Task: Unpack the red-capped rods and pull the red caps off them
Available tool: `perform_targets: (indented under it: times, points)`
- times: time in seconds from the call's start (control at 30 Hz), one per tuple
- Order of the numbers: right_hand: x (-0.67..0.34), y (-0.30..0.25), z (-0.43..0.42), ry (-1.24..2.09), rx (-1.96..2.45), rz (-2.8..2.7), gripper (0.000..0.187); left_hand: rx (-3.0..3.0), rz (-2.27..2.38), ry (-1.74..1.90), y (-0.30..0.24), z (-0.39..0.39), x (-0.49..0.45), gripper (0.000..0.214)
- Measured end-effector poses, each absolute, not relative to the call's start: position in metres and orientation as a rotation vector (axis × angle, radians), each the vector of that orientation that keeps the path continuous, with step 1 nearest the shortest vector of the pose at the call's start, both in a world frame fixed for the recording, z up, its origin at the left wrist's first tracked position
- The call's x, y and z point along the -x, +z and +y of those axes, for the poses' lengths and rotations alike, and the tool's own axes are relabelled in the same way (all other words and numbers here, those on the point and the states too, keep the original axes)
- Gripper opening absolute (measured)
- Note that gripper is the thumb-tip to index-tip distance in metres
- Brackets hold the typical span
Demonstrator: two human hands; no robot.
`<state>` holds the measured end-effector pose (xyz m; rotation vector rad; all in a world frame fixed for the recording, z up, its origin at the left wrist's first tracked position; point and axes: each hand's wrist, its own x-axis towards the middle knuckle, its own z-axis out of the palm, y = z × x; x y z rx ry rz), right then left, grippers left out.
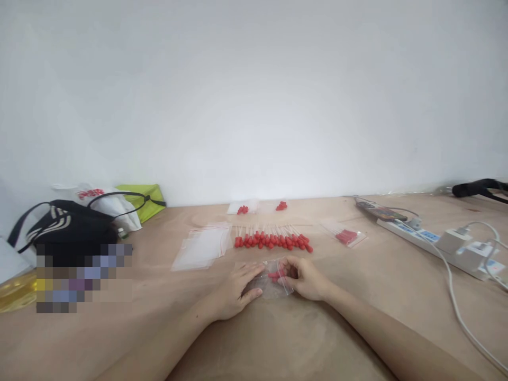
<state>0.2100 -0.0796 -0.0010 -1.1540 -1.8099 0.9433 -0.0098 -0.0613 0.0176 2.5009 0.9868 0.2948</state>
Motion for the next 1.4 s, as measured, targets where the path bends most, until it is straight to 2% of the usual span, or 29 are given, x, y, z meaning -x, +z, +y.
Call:
perform_targets:
  times: [0.23, 0.43, 0.57, 0.67, 0.77, 0.87, 1.03, 1.13, 1.33, 1.4]
  points:
    - [-0.252, 0.014, -0.079, 1.203, 1.221, -1.476, 0.031, -2.512, 0.975, 0.295, 0.020, -0.060, 0.009, 0.048]
    - [-0.303, 0.033, -0.074, 0.884, 1.193, -1.292, 0.034, -2.458, 0.991, 0.309, 0.019, -0.060, 0.012, 0.046]
    - [-0.278, 0.034, -0.083, 0.525, 1.074, -1.317, 0.026, -2.234, 1.059, 0.528, 0.023, -0.058, 0.004, 0.032]
    - [-0.238, 0.026, -0.097, 0.166, 1.009, -1.652, 0.013, -1.696, 1.140, 0.692, 0.032, -0.060, -0.015, 0.031]
    - [-0.208, 0.016, -0.109, -0.077, 0.780, -2.036, 0.023, -1.188, 1.035, 0.692, 0.038, -0.067, -0.034, 0.027]
    - [-0.196, 0.011, -0.114, -0.191, 0.653, -2.235, 0.027, -1.011, 0.999, 0.685, 0.037, -0.075, -0.042, 0.020]
    - [-0.197, 0.010, -0.113, -0.247, 0.674, -2.257, 0.031, -1.149, 1.113, 0.648, 0.048, -0.052, -0.027, 0.015]
    - [-0.206, 0.009, -0.109, -0.245, 0.832, -2.182, 0.032, -1.509, 1.324, 0.522, 0.073, -0.006, -0.010, 0.010]
    - [-0.230, 0.004, -0.094, -0.087, 1.028, -1.941, 0.027, -1.565, 1.569, 0.369, 0.088, 0.081, -0.003, 0.003]
    - [-0.237, 0.003, -0.090, -0.017, 1.089, -1.866, 0.025, -1.587, 1.613, 0.307, 0.078, 0.092, -0.010, 0.013]
